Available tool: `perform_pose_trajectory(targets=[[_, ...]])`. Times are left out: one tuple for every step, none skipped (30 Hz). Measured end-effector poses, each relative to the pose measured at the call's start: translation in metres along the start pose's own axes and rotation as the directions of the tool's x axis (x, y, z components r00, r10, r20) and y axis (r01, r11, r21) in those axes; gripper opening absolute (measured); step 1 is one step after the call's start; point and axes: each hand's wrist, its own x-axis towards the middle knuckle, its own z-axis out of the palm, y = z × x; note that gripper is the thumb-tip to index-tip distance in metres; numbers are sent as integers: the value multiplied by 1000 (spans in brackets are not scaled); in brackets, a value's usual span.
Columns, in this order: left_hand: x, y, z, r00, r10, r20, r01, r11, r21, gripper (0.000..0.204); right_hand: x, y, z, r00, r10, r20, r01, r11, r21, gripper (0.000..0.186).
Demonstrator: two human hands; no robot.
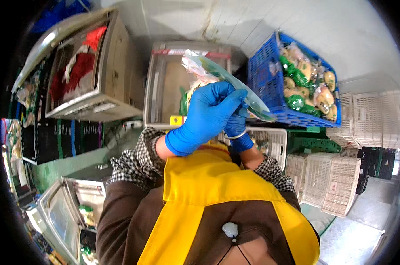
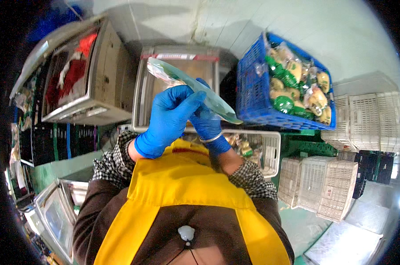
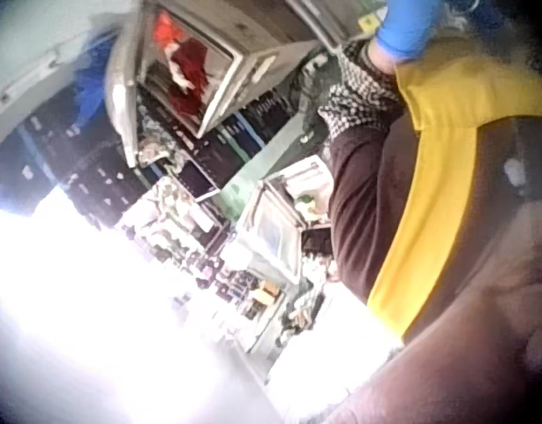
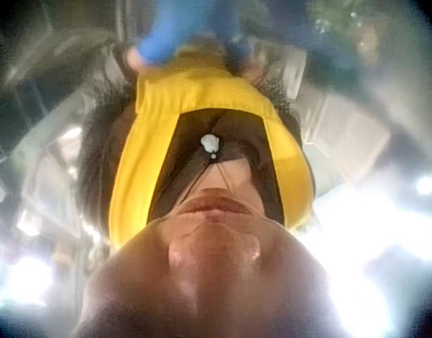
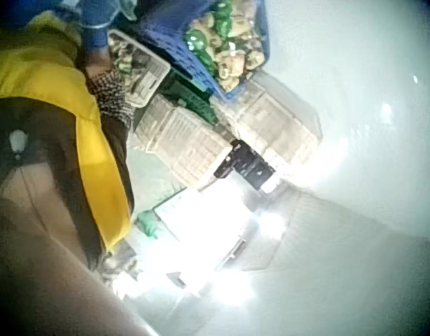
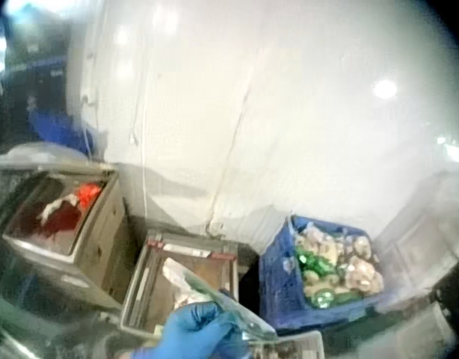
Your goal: The person repeatedly picks packaged fruit from a blue crate, opens the plastic bags, places the fruit into a vacuum-sealing machine, seals them, and then transfers the sealed packages into a white basket. The process is repeated multiple times throughout the clip.
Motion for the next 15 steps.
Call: perform_pose_trajectory(targets=[[5,12,9,999,50,16,-51,998,29,10,5,-18,-9,1000,-20,9,20,999,34,44],[10,25,17,995,98,34,-100,993,58,10,8,-44,-9,997,-60,-40,56,994,-93,38],[12,41,19,983,182,21,-183,974,130,12,10,-68,-11,991,-99,-91,77,973,-220,31],[14,48,20,971,231,-68,-218,964,152,14,11,-77,-24,992,-66,-110,52,991,-127,31],[16,51,16,934,348,-77,-322,917,235,15,7,-90,-36,987,16,-162,-15,1000,9,32],[16,50,13,884,436,-167,-385,883,267,14,1,-102,-44,976,108,-190,-79,985,154,32],[17,38,-5,844,499,-198,-437,853,287,16,-4,-106,-47,979,44,-201,-18,991,129,34],[21,29,-8,888,421,-184,-369,892,262,18,-11,-119,-51,978,80,-194,-47,985,168,38],[19,20,-8,926,332,-178,-285,926,245,20,-20,-129,-56,977,113,-179,-88,986,142,40],[19,13,-6,955,241,-171,-199,952,231,22,-26,-135,-62,976,146,-164,-129,985,114,42],[17,2,-1,980,169,-108,-140,962,233,27,-33,-134,-68,975,155,-158,-137,983,119,43],[15,-6,7,992,88,-91,-75,988,137,27,-39,-131,-74,975,163,-150,-145,982,124,43],[13,-13,15,998,9,-68,-6,999,42,27,-44,-130,-78,975,171,-140,-153,980,129,44],[9,-22,18,996,-73,-47,71,996,-57,27,-52,-130,-81,978,167,-123,-155,983,101,46],[9,-33,16,993,-117,-35,112,985,-129,25,-60,-131,-82,981,164,-104,-157,985,72,48]])
